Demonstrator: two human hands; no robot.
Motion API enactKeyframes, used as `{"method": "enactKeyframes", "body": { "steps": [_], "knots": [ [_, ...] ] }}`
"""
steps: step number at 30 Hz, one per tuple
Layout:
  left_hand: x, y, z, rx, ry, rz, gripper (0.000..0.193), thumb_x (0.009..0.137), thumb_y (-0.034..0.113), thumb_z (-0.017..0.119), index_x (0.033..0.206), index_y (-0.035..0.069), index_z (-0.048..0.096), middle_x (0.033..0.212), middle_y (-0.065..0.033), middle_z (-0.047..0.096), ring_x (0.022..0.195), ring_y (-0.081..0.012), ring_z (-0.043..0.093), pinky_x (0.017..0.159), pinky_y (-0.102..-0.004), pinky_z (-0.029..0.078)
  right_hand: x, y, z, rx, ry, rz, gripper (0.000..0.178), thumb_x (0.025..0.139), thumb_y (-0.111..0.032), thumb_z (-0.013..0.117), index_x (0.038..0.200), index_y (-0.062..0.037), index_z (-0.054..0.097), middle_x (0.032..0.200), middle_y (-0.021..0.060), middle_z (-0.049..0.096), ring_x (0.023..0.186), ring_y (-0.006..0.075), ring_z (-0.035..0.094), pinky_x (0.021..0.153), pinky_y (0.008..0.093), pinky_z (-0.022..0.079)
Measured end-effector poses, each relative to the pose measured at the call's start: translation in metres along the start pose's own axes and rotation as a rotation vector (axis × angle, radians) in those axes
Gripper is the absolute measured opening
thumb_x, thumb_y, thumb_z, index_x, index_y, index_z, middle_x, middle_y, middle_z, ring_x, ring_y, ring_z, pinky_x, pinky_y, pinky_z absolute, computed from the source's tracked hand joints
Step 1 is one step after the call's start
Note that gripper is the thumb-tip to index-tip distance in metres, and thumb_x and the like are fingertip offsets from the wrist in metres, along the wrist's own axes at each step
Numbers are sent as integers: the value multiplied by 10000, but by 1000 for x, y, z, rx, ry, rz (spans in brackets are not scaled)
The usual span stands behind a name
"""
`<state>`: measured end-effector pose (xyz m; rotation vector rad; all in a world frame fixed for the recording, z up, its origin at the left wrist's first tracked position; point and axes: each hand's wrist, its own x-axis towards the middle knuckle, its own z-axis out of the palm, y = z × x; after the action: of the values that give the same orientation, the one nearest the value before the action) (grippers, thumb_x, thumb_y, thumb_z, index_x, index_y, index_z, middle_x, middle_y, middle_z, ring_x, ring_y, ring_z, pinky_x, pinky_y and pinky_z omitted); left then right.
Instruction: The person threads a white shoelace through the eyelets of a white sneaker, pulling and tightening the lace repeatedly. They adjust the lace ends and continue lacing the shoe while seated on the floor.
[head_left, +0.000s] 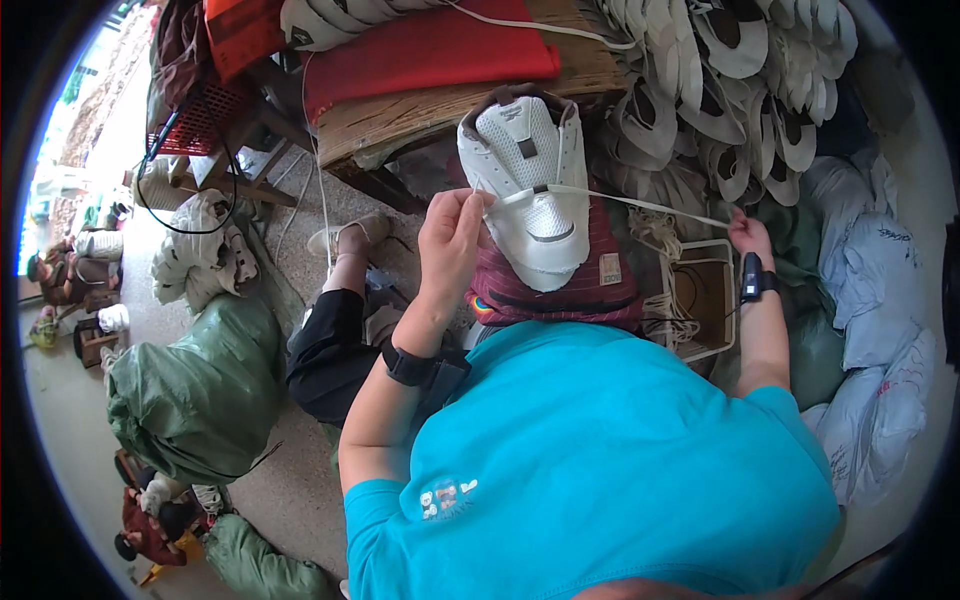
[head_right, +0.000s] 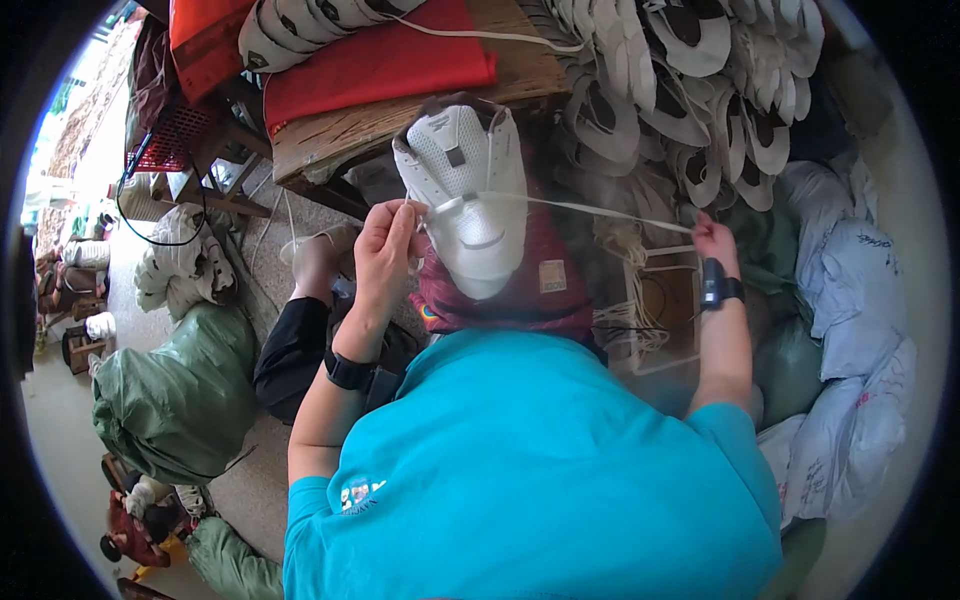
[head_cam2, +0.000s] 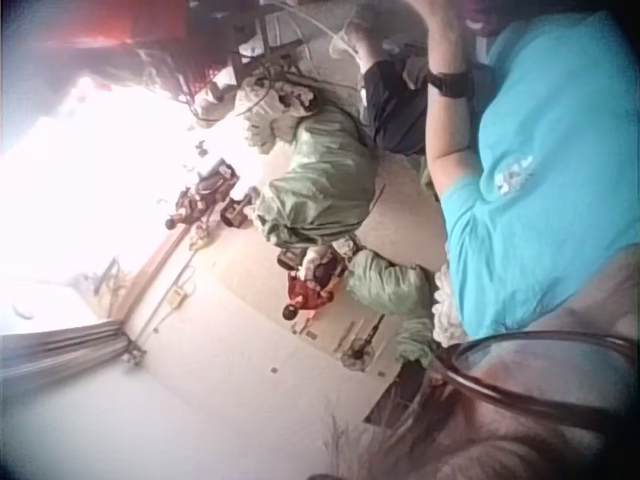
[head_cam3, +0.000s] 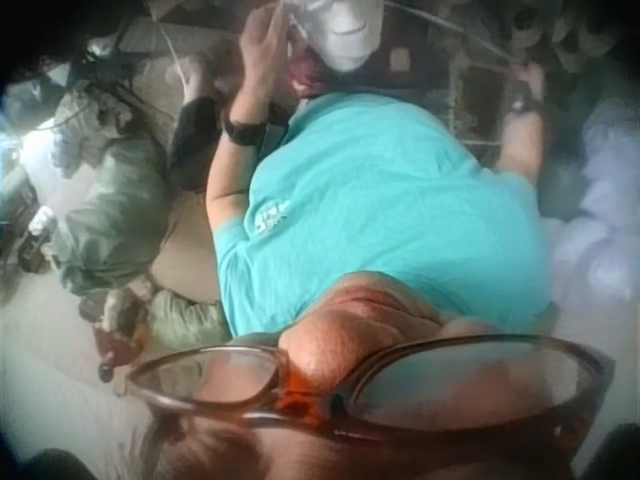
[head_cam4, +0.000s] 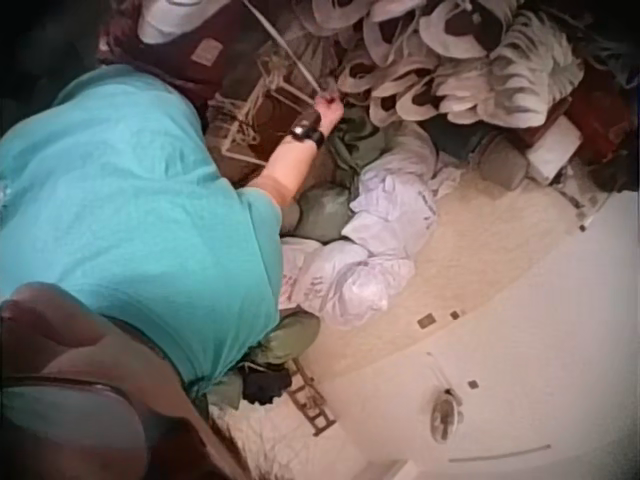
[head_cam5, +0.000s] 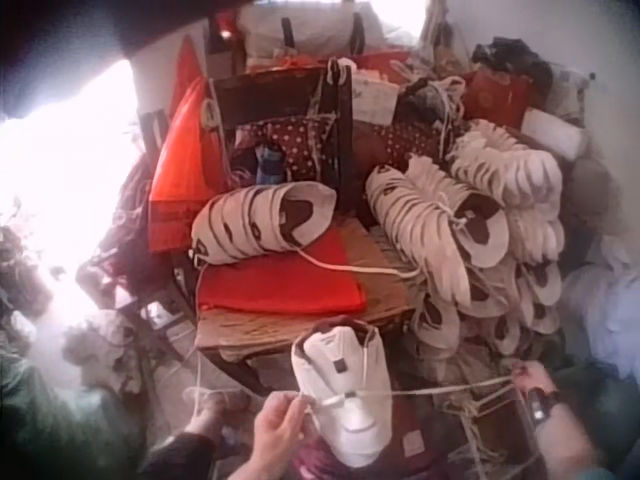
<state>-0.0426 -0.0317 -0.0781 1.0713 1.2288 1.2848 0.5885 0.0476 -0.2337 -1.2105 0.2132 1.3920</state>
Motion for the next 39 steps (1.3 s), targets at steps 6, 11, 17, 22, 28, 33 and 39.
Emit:
{"method": "enactKeyframes", "body": {
  "steps": [6, 11, 17, 22, 28, 33, 39],
  "knots": [
    [3, -2, 10, 410, -27, 326, 173, 1014, 143, 567, 989, -7, 650, 832, -10, 651, 661, -64, 556, 602, -218, 446, -12, 18, -47, -326, 318, -134, 90, 971, -94, 479, 962, -52, 558, 680, -8, 479, 504, 90, 405, 411, 238, 302],
    [-8, 15, 22, 182, -69, -64, 213, 997, 174, 593, 906, -12, 647, 717, 28, 594, 670, -48, 530, 599, -219, 429, -56, 88, 77, -945, -188, 109, 251, 971, -169, 539, 1167, -16, 575, 919, 59, 675, 475, 53, 385, 392, 210, 284],
    [3, 14, 21, 217, -55, -119, 247, 981, 192, 595, 840, -7, 632, 698, 42, 568, 646, -41, 509, 575, -217, 408, -224, 175, 248, -824, -645, -184, 355, 1003, -164, 513, 1315, 5, 496, 987, 53, 680, 575, 35, 479, 499, 188, 391],
    [9, 30, 30, 753, -12, 203, 137, 922, 149, 612, 855, 35, 646, 652, -46, 585, 587, -186, 553, 596, -317, 475, -244, 191, 267, -1097, -929, -213, 242, 1028, -206, 511, 1183, -30, 570, 936, 22, 661, 697, 36, 547, 619, 192, 451],
    [20, 77, 19, 1081, -164, 461, 187, 817, 107, 705, 986, 62, 638, 1031, -111, 585, 939, -348, 603, 788, -435, 512, -262, 212, 272, -1147, -946, -511, 172, 1025, -186, 516, 1036, -41, 609, 797, -12, 608, 680, 48, 539, 600, 216, 451],
    [43, 94, 9, 1187, -443, 570, 432, 665, 112, 809, 1053, 90, 620, 1068, -73, 543, 1052, -299, 568, 882, -423, 465, -262, 212, 278, -1163, -960, -606, 172, 1022, -173, 515, 1031, -27, 606, 785, 3, 611, 703, 90, 563, 648, 265, 477],
    [48, 92, 9, 1330, -461, 592, 339, 666, 128, 801, 963, 96, 642, 1022, -66, 554, 1012, -279, 560, 852, -390, 452, -263, 215, 279, -1321, -992, -543, 191, 1045, -206, 492, 1054, -53, 607, 802, -22, 584, 685, 35, 498, 620, 221, 431]
  ]
}}
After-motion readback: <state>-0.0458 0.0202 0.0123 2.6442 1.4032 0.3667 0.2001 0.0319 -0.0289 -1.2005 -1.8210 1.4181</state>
